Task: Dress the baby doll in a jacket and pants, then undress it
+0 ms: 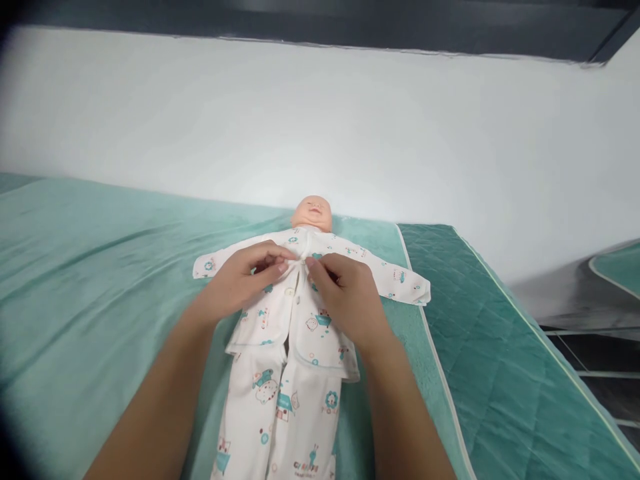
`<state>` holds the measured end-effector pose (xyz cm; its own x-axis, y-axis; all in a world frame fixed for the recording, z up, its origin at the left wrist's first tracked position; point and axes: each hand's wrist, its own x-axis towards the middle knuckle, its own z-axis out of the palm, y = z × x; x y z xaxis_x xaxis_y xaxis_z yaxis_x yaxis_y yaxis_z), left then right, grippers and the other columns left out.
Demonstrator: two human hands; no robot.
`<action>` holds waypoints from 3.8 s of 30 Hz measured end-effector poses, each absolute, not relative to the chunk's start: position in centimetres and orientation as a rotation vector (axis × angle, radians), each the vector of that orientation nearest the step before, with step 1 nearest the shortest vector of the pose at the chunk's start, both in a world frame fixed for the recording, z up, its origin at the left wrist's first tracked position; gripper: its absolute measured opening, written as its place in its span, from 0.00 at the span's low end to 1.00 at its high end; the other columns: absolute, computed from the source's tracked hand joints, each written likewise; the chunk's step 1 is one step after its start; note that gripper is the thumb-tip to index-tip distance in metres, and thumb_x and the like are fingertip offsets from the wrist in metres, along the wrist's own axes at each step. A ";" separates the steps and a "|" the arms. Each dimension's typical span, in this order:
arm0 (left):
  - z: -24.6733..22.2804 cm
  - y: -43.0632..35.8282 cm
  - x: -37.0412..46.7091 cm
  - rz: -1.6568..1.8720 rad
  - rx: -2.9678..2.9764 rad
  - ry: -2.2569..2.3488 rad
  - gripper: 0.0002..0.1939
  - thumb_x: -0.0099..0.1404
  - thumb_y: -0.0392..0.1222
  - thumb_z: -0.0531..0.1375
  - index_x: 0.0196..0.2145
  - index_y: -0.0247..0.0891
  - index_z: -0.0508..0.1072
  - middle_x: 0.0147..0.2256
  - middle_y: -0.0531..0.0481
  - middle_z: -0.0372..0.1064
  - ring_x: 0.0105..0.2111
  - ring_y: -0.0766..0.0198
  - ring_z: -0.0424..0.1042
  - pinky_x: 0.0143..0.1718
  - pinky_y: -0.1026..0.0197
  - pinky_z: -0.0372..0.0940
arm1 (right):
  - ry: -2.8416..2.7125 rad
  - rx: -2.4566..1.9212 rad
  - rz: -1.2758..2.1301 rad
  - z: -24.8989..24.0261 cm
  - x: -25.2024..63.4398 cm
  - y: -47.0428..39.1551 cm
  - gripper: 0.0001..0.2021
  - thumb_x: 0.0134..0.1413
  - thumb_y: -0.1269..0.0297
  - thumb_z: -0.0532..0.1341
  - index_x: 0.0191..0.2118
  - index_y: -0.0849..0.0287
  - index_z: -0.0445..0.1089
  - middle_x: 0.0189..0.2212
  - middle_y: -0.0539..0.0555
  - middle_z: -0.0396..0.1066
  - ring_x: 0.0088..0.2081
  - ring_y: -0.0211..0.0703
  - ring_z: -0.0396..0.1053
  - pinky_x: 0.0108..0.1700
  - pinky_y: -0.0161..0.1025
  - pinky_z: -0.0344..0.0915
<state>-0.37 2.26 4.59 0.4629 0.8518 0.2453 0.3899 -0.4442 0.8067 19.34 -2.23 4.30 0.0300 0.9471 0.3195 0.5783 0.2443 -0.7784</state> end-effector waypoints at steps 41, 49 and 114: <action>5.6 0.9 0.0 0.641 1.559 0.693 0.12 0.64 0.48 0.64 0.34 0.35 0.71 0.25 0.51 0.71 0.24 0.67 0.72 0.27 0.64 0.71 | -1.450 -1.070 1.483 3.9 21.0 -2.5 0.15 0.56 0.54 0.64 0.25 0.57 0.67 0.17 0.45 0.62 0.18 0.33 0.59 0.21 0.33 0.57; 5.1 1.2 0.1 0.655 1.510 0.664 0.09 0.64 0.45 0.64 0.34 0.35 0.72 0.25 0.52 0.72 0.24 0.68 0.72 0.27 0.63 0.71 | -1.490 -1.013 1.510 3.7 20.9 -2.3 0.16 0.58 0.52 0.63 0.26 0.58 0.69 0.18 0.46 0.65 0.19 0.34 0.62 0.23 0.33 0.60; 4.6 1.7 -0.5 0.614 1.565 0.568 0.14 0.67 0.41 0.61 0.49 0.41 0.66 0.31 0.54 0.69 0.27 0.69 0.70 0.29 0.64 0.69 | -1.486 -1.019 1.579 3.9 20.2 -2.2 0.11 0.59 0.56 0.64 0.39 0.55 0.64 0.26 0.47 0.74 0.25 0.37 0.74 0.24 0.31 0.67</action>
